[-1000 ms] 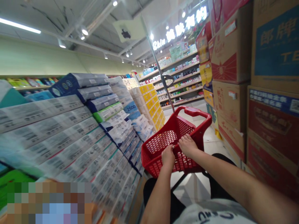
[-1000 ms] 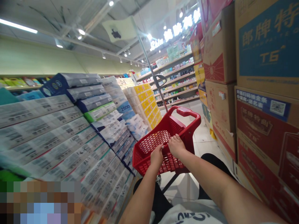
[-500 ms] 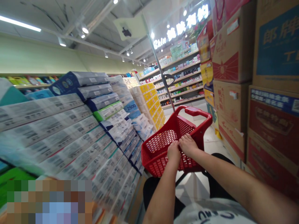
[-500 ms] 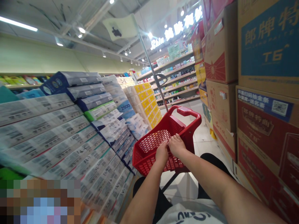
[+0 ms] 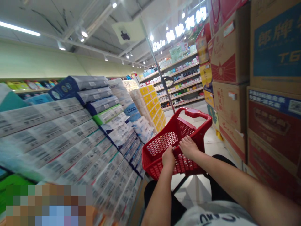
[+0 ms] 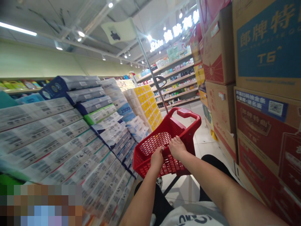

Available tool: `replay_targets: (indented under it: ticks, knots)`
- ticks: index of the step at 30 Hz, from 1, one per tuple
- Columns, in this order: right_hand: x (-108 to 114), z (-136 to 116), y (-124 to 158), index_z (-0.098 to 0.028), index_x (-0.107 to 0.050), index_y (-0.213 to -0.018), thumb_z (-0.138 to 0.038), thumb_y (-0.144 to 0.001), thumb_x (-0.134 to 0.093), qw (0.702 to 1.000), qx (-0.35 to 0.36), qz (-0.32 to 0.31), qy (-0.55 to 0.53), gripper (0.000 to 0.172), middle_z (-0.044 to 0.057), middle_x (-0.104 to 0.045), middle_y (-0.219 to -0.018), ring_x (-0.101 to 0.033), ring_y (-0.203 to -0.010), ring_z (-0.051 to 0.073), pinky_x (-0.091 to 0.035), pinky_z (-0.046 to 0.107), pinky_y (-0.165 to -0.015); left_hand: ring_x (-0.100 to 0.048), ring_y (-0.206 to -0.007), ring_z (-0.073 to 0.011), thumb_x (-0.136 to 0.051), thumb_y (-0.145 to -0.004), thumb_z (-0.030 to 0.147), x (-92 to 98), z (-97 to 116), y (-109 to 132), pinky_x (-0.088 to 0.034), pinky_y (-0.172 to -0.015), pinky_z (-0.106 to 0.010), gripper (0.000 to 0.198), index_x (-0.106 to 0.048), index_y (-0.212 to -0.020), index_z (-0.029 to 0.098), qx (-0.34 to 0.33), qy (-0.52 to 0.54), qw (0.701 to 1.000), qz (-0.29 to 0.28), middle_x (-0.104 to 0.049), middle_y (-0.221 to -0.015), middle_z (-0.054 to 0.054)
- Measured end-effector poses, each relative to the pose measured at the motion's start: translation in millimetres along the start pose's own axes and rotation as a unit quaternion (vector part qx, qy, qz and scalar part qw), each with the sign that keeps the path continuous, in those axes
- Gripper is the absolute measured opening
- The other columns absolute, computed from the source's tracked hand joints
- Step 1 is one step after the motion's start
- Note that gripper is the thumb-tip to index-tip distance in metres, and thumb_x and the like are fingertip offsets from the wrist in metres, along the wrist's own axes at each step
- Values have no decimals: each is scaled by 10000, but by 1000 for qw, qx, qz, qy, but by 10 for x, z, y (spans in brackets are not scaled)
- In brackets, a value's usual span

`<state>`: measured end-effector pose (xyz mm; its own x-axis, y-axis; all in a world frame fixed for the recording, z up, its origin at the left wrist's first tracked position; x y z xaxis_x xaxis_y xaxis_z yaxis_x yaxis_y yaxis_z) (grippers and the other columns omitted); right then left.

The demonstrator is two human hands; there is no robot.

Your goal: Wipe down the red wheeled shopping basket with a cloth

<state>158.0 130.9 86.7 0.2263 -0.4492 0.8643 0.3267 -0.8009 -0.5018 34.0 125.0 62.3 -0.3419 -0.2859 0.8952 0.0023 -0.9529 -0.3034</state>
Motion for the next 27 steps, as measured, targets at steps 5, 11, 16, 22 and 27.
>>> replay_targets:
  ticks: [5, 11, 16, 22, 27]
  knots:
    - [-9, 8, -6, -144, -666, -968, -277, -972, -321, 1000, -6, 7, 0, 370, 119, -654, -1022, -533, -1056, 245, -168, 402, -1089, -556, -1192, -156, -345, -960, 189, 15, -94, 52, -386, -1043, -281, 374, -599, -1234, 200, -20, -18, 1000, 8, -613, -1291, -47]
    - [-27, 0, -9, -149, -663, -975, -284, -972, -320, 1000, -6, 11, 1, 369, 115, -654, -1028, -536, -1057, 243, -166, 403, -1093, -611, -1103, -164, -315, -956, 159, 57, -159, 55, -429, -1000, -307, 396, -614, -1205, 230, 22, -8, 999, 43, -659, -1211, -37]
    - [-36, 5, -8, -146, -664, -977, -279, -975, -299, 1000, -7, 9, 7, 388, 118, -653, -1020, -537, -1054, 242, -163, 406, -1091, -503, -1261, -153, -346, -929, 114, -21, -34, 39, -359, -1095, -311, 409, -601, -1239, 188, -20, 10, 999, 38, -591, -1318, -63]
    - [8, -8, 1, -147, -667, -973, -277, -973, -302, 1000, -6, -1, 6, 388, 118, -651, -1016, -528, -1059, 239, -160, 397, -1090, -435, -1326, -172, -327, -908, 68, -67, 22, 114, -319, -1142, -363, 464, -555, -1306, 144, -52, 0, 998, 44, -525, -1391, -83]
    - [23, -29, 13, -150, -662, -993, -203, -930, -365, 1000, 3, -24, 4, 308, 121, -644, -1035, -516, -1070, 247, -166, 398, -1086, -361, -1374, -184, -335, -894, 60, -30, 242, 265, -303, -1151, -444, 511, -522, -1343, 218, -145, -11, 985, 95, -486, -1429, -51]
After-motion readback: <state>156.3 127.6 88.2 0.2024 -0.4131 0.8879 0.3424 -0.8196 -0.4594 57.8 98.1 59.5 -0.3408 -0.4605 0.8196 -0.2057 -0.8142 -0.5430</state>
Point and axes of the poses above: each hand's wrist, its own y-axis away from the middle knuckle, its own x-axis out of the back of the hand, z = x × y, the point moved 9 cm from there along -y, towards the middle knuckle
